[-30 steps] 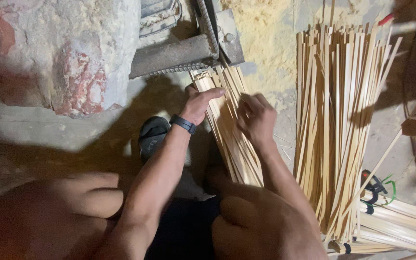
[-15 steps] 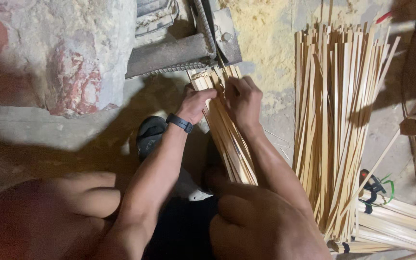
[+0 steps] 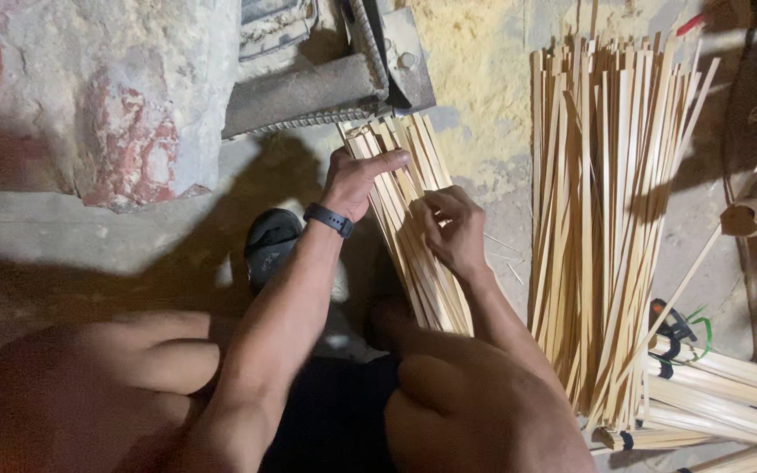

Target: The person sits on the floor and uses a manual cutting machine to trim the ends of thin wooden strips. They hold a bundle of strips, feed them through the cutter, and then place the trimmed strips into a pile.

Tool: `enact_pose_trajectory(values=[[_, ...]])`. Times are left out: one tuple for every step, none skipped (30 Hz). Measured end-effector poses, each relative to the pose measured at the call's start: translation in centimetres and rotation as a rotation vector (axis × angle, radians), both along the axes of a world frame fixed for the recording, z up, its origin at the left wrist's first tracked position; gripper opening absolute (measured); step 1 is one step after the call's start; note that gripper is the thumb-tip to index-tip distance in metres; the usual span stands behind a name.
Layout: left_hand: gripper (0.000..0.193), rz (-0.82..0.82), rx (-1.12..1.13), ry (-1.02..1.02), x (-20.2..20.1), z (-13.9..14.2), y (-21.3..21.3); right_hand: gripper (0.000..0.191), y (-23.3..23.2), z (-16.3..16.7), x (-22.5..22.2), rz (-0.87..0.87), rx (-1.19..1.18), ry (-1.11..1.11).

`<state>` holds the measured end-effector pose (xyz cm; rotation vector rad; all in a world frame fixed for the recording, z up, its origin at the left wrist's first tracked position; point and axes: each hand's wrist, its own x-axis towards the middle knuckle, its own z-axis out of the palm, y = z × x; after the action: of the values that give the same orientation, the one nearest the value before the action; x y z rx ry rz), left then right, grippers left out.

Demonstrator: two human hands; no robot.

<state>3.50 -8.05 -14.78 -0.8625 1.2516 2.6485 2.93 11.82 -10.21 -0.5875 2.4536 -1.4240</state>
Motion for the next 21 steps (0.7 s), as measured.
enact_pose_trajectory(values=[[0.035, 0.001, 0.001, -0.005, 0.0, -0.2, 0.0, 0.014, -0.3, -0.6, -0.3, -0.025, 0.053, 0.075], [0.033, 0.000, 0.002, -0.010, -0.1, -0.6, 0.0, 0.016, -0.8, -1.0, -0.9, -0.051, 0.106, 0.151], [0.031, -0.003, 0.003, -0.015, -0.1, -1.2, 0.0, 0.018, -1.2, -1.2, -1.6, -0.079, 0.160, 0.227], [0.030, -0.041, 0.006, -0.051, -0.1, -1.9, 0.0, 0.017, -1.8, -1.2, -2.2, -0.094, 0.146, 0.253], [0.029, -0.078, 0.006, -0.082, -0.2, -2.7, 0.1, 0.016, -2.7, -1.2, -2.9, -0.108, 0.129, 0.284], [0.029, -0.114, 0.006, -0.115, -0.2, -3.5, 0.1, 0.016, -3.7, -1.0, -3.5, -0.120, 0.111, 0.313], [0.028, -0.081, 0.021, -0.120, -0.1, -4.2, 0.1, 0.014, -4.7, -0.8, -4.1, -0.125, 0.078, 0.332], [0.028, -0.050, 0.038, -0.124, -0.1, -4.8, 0.1, 0.013, -5.6, -0.5, -4.7, -0.130, 0.045, 0.353], [0.027, -0.021, 0.056, -0.127, -0.1, -5.2, 0.1, 0.012, -6.1, -0.1, -5.0, -0.138, 0.015, 0.374], [0.027, -0.021, 0.039, -0.129, -0.1, -5.3, 0.0, 0.010, -6.2, 0.5, -5.1, -0.124, 0.044, 0.368], [0.027, -0.023, 0.023, -0.131, -0.1, -5.3, -0.1, 0.008, -5.9, 1.0, -5.0, -0.111, 0.074, 0.362], [0.027, -0.025, 0.005, -0.131, -0.1, -5.0, -0.1, 0.006, -5.6, 1.5, -4.7, -0.100, 0.102, 0.358], [0.028, -0.072, -0.038, -0.155, -0.1, -4.5, -0.2, 0.006, -4.8, 2.1, -4.2, -0.094, 0.134, 0.341], [0.028, -0.118, -0.078, -0.180, -0.1, -3.8, -0.2, 0.008, -3.7, 2.7, -3.3, -0.087, 0.168, 0.322], [0.029, -0.163, -0.118, -0.200, -0.3, -3.1, -0.3, 0.011, -2.9, 2.9, -2.7, -0.078, 0.202, 0.309], [0.029, -0.113, -0.076, -0.132, -0.3, -2.2, -0.3, 0.012, -2.3, 3.0, -1.9, -0.068, 0.204, 0.453], [0.030, -0.066, -0.034, -0.066, -0.3, -1.4, -0.2, 0.019, -1.4, 3.1, -0.8, -0.058, 0.207, 0.594], [0.031, -0.020, 0.007, 0.002, -0.3, -0.8, -0.1, 0.028, -0.8, 3.0, -0.4, -0.049, 0.209, 0.737], [0.031, -0.020, 0.023, 0.003, -0.3, -0.3, 0.0, 0.023, -0.6, 2.6, -0.3, -0.019, 0.164, 0.541], [0.031, -0.022, 0.035, 0.002, -0.3, 0.0, 0.0, 0.018, -0.5, 2.1, -0.2, 0.009, 0.116, 0.344], [0.030, -0.020, 0.045, 0.005, -0.2, 0.0, 0.0, 0.015, -0.7, 1.6, -0.5, 0.039, 0.064, 0.151]])
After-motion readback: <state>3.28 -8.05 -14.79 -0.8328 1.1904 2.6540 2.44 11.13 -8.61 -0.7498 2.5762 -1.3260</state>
